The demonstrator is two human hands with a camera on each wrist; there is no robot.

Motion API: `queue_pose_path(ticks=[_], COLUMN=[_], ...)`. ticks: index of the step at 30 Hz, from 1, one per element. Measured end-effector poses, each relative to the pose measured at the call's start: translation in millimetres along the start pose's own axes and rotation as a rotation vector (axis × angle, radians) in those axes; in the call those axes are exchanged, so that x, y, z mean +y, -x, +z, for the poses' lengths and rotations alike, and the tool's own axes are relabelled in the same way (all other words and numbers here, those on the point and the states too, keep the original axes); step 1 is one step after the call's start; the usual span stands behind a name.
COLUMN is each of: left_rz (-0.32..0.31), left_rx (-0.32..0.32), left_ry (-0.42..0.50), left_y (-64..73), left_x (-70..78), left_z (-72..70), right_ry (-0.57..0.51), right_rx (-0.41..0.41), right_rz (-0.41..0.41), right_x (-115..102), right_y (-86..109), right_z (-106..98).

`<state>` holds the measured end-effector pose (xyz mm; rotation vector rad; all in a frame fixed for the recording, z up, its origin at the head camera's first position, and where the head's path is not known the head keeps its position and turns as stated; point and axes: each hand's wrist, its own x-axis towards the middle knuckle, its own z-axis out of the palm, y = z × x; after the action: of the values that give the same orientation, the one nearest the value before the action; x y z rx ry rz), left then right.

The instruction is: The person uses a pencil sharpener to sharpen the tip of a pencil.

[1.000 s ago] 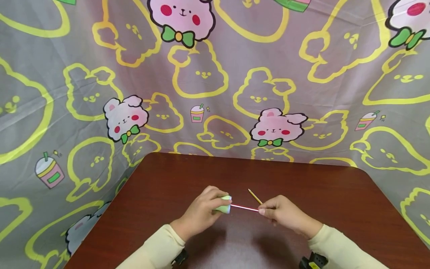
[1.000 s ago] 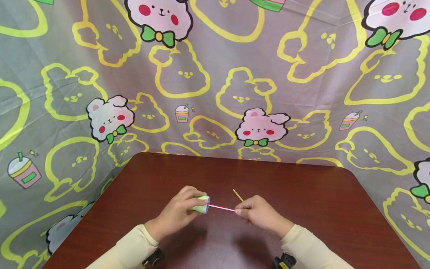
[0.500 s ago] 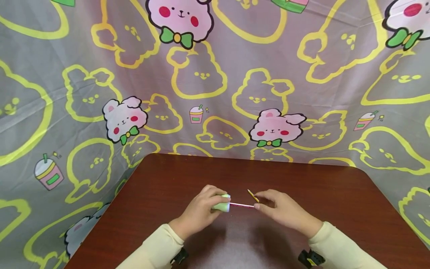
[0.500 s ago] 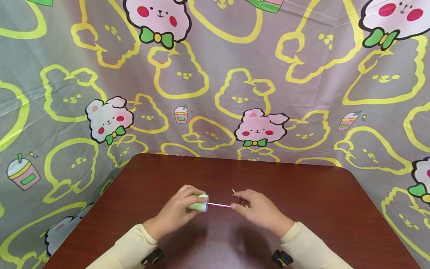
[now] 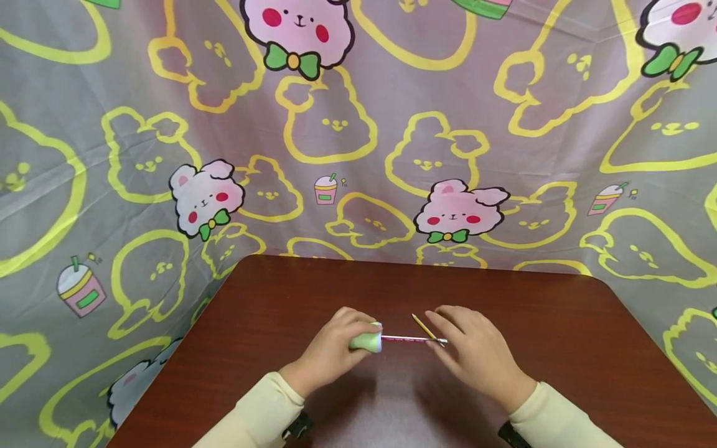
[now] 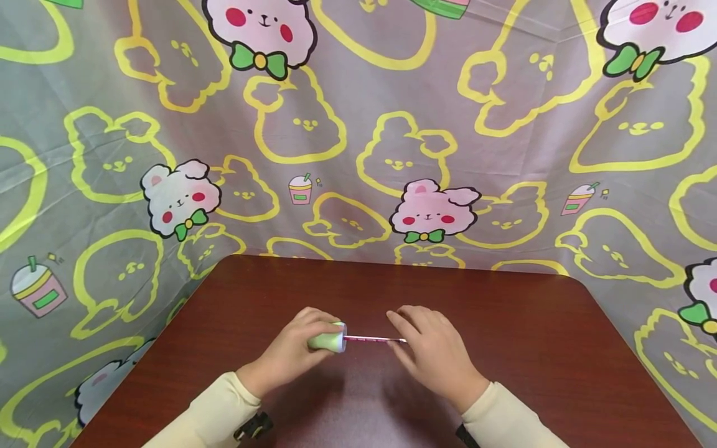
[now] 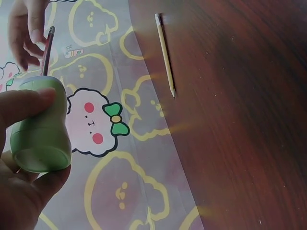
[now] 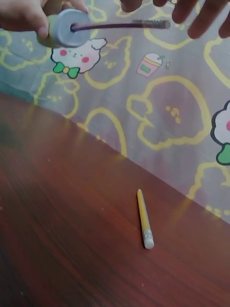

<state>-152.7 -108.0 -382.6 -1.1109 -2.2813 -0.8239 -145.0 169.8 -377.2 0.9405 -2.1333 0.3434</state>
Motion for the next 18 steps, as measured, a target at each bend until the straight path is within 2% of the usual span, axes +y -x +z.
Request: queue_pose_path(ticks=[9,18], left_rz=[-0.05,-0.097], left_rx=[-0.011,-0.007], left_ry=[0.054,0.14], left_y=[-0.2,0.4], left_x=[-0.9,-1.4], left_z=[-4.2,-5.6], right_ry=[-0.001,0.03], right_rx=[0.186,0.231], right_rz=[-0.157,-0.256], right_x=[1.9,2.0], right_y=[2.6,2.4], right_z=[9.0,10.6])
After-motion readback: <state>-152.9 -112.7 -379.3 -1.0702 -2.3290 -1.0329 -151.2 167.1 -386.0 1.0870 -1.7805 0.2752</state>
